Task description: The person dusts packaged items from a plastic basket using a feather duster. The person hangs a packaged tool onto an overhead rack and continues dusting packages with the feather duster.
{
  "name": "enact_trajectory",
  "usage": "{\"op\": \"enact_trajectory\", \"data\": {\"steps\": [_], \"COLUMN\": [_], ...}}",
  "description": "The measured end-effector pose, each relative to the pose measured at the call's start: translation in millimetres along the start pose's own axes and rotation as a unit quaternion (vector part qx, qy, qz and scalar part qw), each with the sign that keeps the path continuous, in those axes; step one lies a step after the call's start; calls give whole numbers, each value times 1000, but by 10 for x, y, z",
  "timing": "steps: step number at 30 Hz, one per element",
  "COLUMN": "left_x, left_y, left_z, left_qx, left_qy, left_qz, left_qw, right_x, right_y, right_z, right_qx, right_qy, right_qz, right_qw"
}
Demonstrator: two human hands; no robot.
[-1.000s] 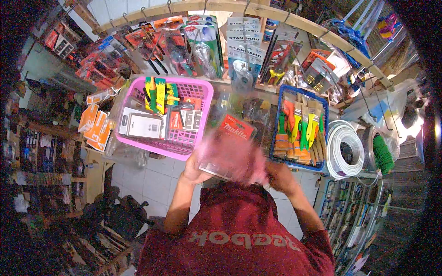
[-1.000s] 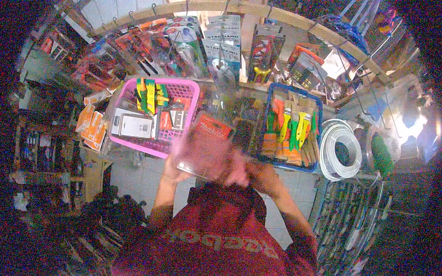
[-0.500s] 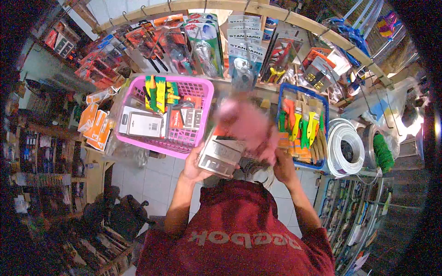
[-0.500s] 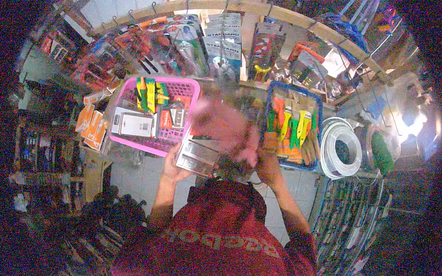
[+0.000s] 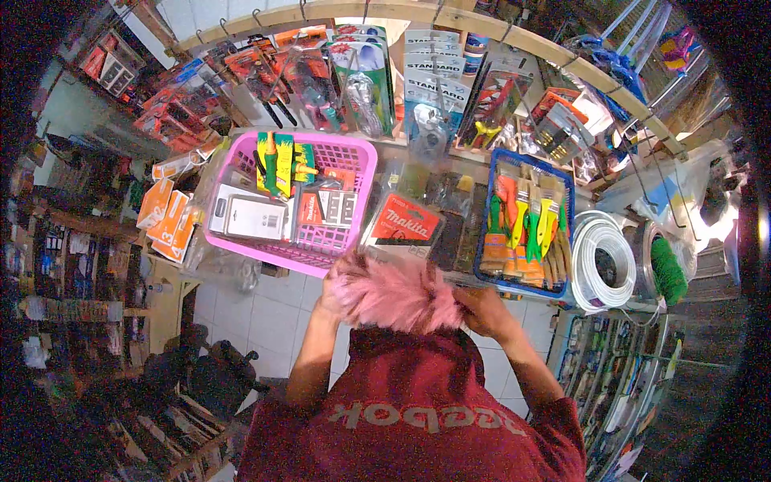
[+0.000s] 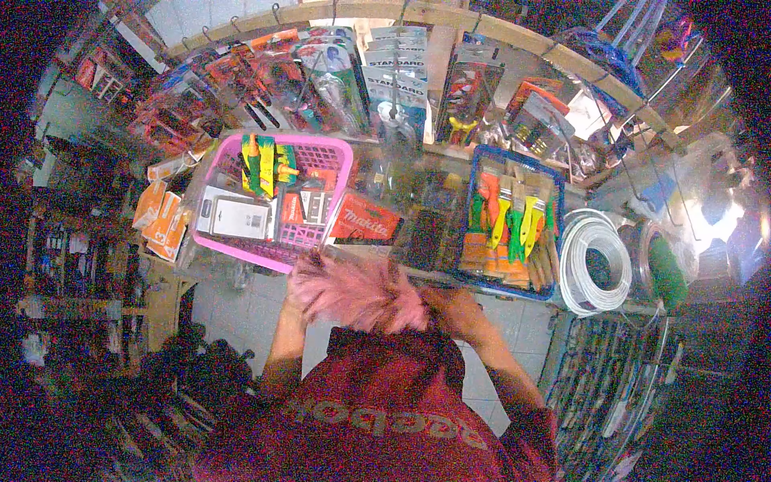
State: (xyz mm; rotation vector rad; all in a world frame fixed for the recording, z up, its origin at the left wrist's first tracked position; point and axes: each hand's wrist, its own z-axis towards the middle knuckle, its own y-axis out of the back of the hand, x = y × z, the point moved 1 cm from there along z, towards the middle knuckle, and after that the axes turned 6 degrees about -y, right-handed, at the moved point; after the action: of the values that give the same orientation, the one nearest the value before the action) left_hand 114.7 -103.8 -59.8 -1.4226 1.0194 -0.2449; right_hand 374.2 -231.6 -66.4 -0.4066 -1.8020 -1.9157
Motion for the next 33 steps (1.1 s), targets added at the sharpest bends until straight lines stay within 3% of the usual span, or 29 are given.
{"op": "enact_trajectory", "data": {"steps": [2,3,6,8,10,11,12,14,16,17,18,19,20,21,24,25,28,29,31,32,33], "left_x": [-9,-89,-33,63,143,146,154,212,167,164,175,199,302,305,290,257,225,171,204,222,233], "left_y": [-14,-307,-315,-159,-210,-133,-141,-238,-497,-510,-517,-226,36,37,-85,-288,-426,-612,-527,-483,-469], "left_z": [-12,-14,-10,50,111,116,116,159,188,225,244,245,305,357,425,343,323,329,358,371,328], "left_qx": [-25,16,40,-3,-46,29,26,20,-78,-64,-50,106,71,37,21,3,11,41,73,77,33], "left_qy": [5,43,6,-72,-165,-145,-162,-194,-259,-262,-266,-244,-261,-274,-160,-199,-252,-282,-216,-180,-204], "left_qz": [27,41,17,81,98,38,33,25,160,125,88,-29,64,157,-40,-2,102,170,-88,-212,-83], "left_qw": [999,998,999,994,980,988,986,980,949,955,958,963,961,948,986,980,962,944,970,957,975], "right_x": [-238,-301,-36,112,174,232,338,494,642,642,576,466,406,480,454,366,421,473,538,476,395], "right_y": [-121,-114,-78,-200,-364,-407,-408,-370,-329,-313,-343,-410,-450,-397,-476,-479,-368,-345,-296,-319,-365], "right_z": [-27,-13,39,-25,-64,-51,-19,4,-43,-35,-55,-78,-85,-94,-163,-106,-75,-85,-124,-126,-114], "right_qx": [61,-45,-59,-10,-50,-38,-24,-25,-57,-16,-24,-31,-40,-57,-50,-59,-84,-74,-54,-69,-82], "right_qy": [-137,-163,-198,-104,-153,-206,-257,-245,-126,-213,-229,-244,-259,-173,-162,-228,-263,-215,-118,-176,-234], "right_qz": [19,63,147,111,164,239,312,323,198,236,251,267,283,170,163,170,282,254,191,197,202], "right_qw": [989,984,967,988,973,948,914,914,970,948,940,932,923,968,972,957,919,940,973,962,948]}}
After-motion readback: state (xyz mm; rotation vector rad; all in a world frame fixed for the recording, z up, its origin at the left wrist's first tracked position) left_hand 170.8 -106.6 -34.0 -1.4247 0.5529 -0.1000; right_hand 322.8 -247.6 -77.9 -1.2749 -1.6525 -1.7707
